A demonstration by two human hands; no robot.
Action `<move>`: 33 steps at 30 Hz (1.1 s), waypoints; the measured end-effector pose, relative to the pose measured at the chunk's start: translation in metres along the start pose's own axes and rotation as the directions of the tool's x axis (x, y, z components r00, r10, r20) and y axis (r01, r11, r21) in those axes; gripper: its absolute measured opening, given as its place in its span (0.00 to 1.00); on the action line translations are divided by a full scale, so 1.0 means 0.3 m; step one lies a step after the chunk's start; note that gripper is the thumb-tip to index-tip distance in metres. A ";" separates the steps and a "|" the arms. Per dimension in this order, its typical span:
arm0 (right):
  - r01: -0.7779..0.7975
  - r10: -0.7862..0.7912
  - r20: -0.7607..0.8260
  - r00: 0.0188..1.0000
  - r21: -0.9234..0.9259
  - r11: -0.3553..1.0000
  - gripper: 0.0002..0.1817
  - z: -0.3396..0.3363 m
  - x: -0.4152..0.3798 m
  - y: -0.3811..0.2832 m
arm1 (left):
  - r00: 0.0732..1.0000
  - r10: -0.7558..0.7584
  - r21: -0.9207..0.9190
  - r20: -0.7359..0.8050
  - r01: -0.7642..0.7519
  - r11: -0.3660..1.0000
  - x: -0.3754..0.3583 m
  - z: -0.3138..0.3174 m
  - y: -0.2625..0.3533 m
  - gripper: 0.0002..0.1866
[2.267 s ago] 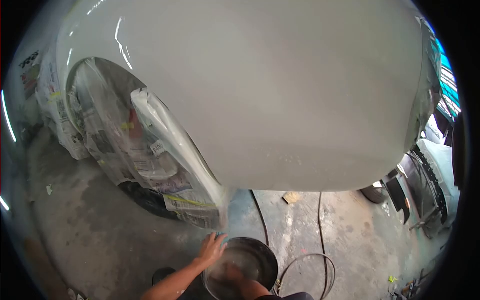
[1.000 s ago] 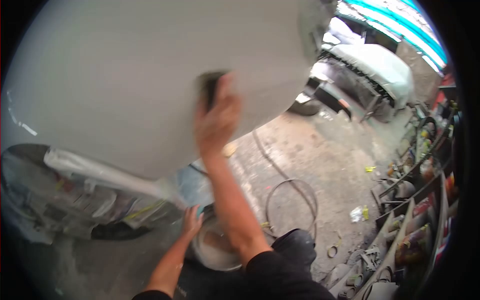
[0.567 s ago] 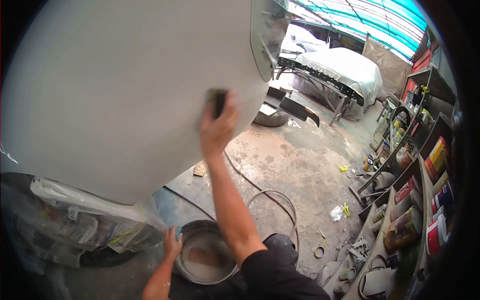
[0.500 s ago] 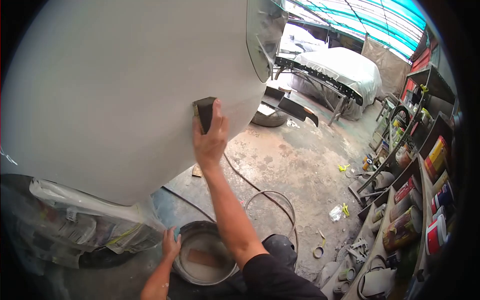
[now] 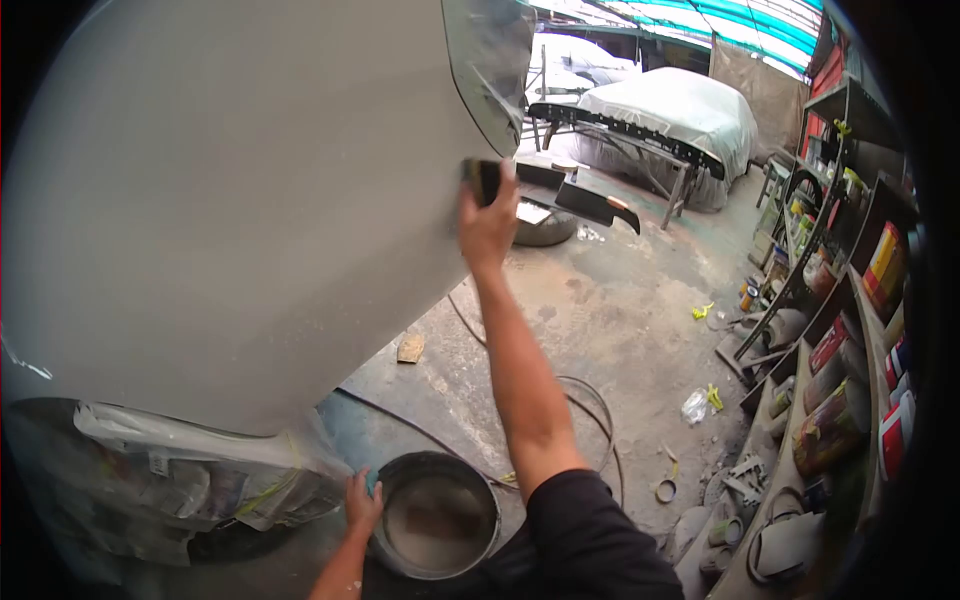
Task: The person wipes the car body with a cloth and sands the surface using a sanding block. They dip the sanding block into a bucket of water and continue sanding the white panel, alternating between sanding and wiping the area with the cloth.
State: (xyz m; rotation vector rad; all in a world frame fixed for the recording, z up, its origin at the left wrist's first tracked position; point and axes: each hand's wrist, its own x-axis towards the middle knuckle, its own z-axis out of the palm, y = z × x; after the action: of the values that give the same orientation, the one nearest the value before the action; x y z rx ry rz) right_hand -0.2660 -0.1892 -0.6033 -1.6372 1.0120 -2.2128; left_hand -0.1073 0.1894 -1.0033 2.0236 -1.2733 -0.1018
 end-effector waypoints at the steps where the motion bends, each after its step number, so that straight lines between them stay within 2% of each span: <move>1: -0.076 0.075 -0.036 0.997 -0.009 0.997 0.34 0.004 0.065 0.023 | 1.000 -0.008 0.002 0.001 0.008 1.000 0.002 -0.009 0.004 0.23; 3: -0.347 0.348 0.011 0.937 -0.059 0.936 0.34 -0.005 0.135 -0.014 | 1.000 -0.023 -0.011 -0.006 0.023 1.000 0.004 -0.011 0.024 0.23; 5: -0.297 0.297 -0.012 0.955 -0.087 0.951 0.35 0.022 0.074 -0.032 | 1.000 -0.018 0.000 0.002 0.018 1.000 -0.005 -0.011 0.023 0.22; 6: -0.054 0.048 -0.057 0.997 -0.112 0.992 0.36 0.044 0.010 -0.018 | 1.000 -0.010 0.005 -0.003 0.010 1.000 0.009 -0.003 0.020 0.22; 7: 0.028 -0.028 -0.015 0.999 -0.037 0.999 0.37 0.031 -0.024 -0.029 | 1.000 0.004 0.000 -0.008 -0.003 1.000 0.021 0.003 0.023 0.22; 9: -0.065 0.066 0.029 0.997 -0.017 0.998 0.35 -0.011 0.030 0.006 | 1.000 0.021 0.007 0.001 -0.021 1.000 0.009 -0.005 0.008 0.22; 12: -0.401 0.407 0.117 0.906 -0.071 0.913 0.32 -0.024 0.184 0.071 | 1.000 0.000 -0.012 0.014 0.000 1.000 0.011 -0.021 0.037 0.22; 15: -0.395 0.403 0.036 0.914 -0.137 0.908 0.33 0.003 0.135 -0.014 | 1.000 0.014 0.010 0.009 -0.014 1.000 0.014 -0.012 0.022 0.22; 16: -0.345 0.360 0.056 0.931 -0.175 0.922 0.33 0.006 0.104 -0.073 | 1.000 0.020 0.017 0.006 -0.020 1.000 0.019 -0.011 0.020 0.22; 17: -0.096 0.090 -0.049 0.995 -0.136 0.986 0.33 0.033 0.067 -0.068 | 1.000 0.027 0.023 0.006 -0.027 0.999 0.018 -0.006 0.014 0.22; 19: -0.145 0.147 0.040 0.988 -0.055 0.988 0.34 -0.001 0.081 -0.018 | 0.999 0.046 0.031 0.012 -0.046 0.998 0.018 -0.009 -0.002 0.22; 21: -0.433 0.442 0.098 0.892 -0.098 0.896 0.36 -0.006 0.162 0.044 | 0.998 0.061 0.019 0.000 -0.061 0.998 0.012 -0.007 0.008 0.22; 22: -0.496 0.504 0.108 0.857 -0.097 0.863 0.35 -0.021 0.178 -0.001 | 0.999 0.044 0.026 0.004 -0.044 0.999 0.006 -0.010 -0.001 0.22; 25: -0.257 0.263 0.050 0.963 -0.110 0.960 0.32 0.020 0.126 -0.042 | 1.000 0.016 0.012 0.004 -0.017 1.000 0.013 0.009 0.002 0.22; 26: -0.127 0.133 0.033 0.991 -0.137 0.982 0.31 0.022 0.082 -0.061 | 1.000 0.019 0.001 -0.004 -0.019 1.000 0.015 0.008 0.004 0.22; 30: -0.371 0.388 0.113 0.915 -0.142 0.918 0.33 -0.013 0.184 0.084 | 1.000 0.022 0.012 -0.011 -0.022 1.000 0.011 0.001 0.004 0.23; 33: -0.336 0.355 0.103 0.929 -0.163 0.928 0.32 -0.008 0.144 0.048 | 1.000 0.026 0.036 0.014 -0.026 0.999 0.014 -0.002 0.004 0.24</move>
State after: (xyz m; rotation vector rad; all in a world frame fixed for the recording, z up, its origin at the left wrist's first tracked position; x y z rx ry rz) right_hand -0.2870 -0.2223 -0.5798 -1.4956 1.3313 -1.8162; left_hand -0.1059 0.1862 -1.0009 2.0391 -1.3181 -0.0805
